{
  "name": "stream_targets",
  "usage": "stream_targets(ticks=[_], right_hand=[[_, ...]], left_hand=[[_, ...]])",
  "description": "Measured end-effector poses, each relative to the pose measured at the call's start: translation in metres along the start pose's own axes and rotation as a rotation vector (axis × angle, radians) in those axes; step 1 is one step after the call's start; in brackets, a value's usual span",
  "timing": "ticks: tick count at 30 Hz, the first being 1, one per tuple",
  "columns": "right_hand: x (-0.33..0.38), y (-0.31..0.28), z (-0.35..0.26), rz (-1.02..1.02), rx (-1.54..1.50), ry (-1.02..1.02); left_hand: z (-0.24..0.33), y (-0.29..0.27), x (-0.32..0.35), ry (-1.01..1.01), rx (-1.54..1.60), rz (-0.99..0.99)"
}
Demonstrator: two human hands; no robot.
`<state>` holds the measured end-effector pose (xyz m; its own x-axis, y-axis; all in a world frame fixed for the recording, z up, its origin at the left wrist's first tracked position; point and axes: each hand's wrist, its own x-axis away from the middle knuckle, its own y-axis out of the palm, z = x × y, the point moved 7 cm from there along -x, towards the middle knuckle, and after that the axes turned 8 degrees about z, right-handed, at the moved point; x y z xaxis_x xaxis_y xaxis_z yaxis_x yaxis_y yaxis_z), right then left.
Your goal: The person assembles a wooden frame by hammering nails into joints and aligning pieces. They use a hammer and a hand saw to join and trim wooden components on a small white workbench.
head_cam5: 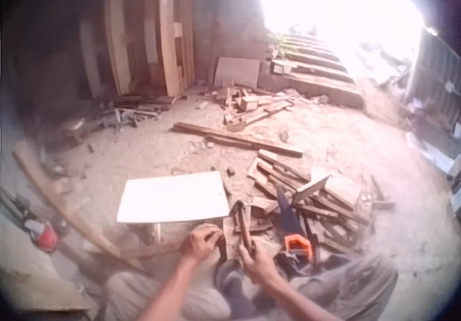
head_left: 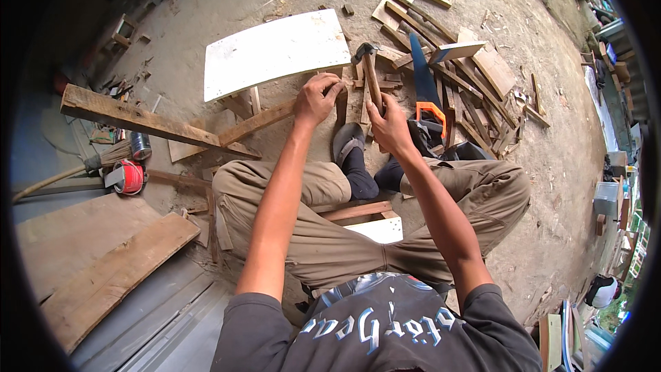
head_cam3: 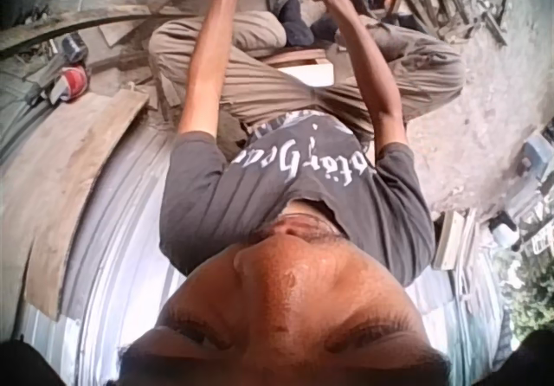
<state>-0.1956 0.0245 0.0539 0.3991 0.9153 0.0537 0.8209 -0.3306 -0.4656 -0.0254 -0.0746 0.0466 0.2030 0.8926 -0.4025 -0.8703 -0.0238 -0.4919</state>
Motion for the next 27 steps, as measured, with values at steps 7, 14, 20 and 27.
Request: stream_targets(ticks=[7,14,20,27], right_hand=[[0.006,-0.012,-0.014,0.024,0.006,-0.049],[-0.022,-0.002,-0.043,0.083,-0.012,-0.161],[-0.051,0.041,-0.052,-0.080,0.249,-0.180],[-0.055,0.054,-0.054,-0.137,0.329,-0.346]], left_hand=[[0.003,0.000,0.009,0.156,-0.227,-0.001],[-0.009,0.016,0.010,0.021,-0.360,-0.196],[-0.009,0.007,-0.002,-0.124,-0.542,-0.493],[-0.003,0.009,0.002,-0.183,-0.619,-0.515]])
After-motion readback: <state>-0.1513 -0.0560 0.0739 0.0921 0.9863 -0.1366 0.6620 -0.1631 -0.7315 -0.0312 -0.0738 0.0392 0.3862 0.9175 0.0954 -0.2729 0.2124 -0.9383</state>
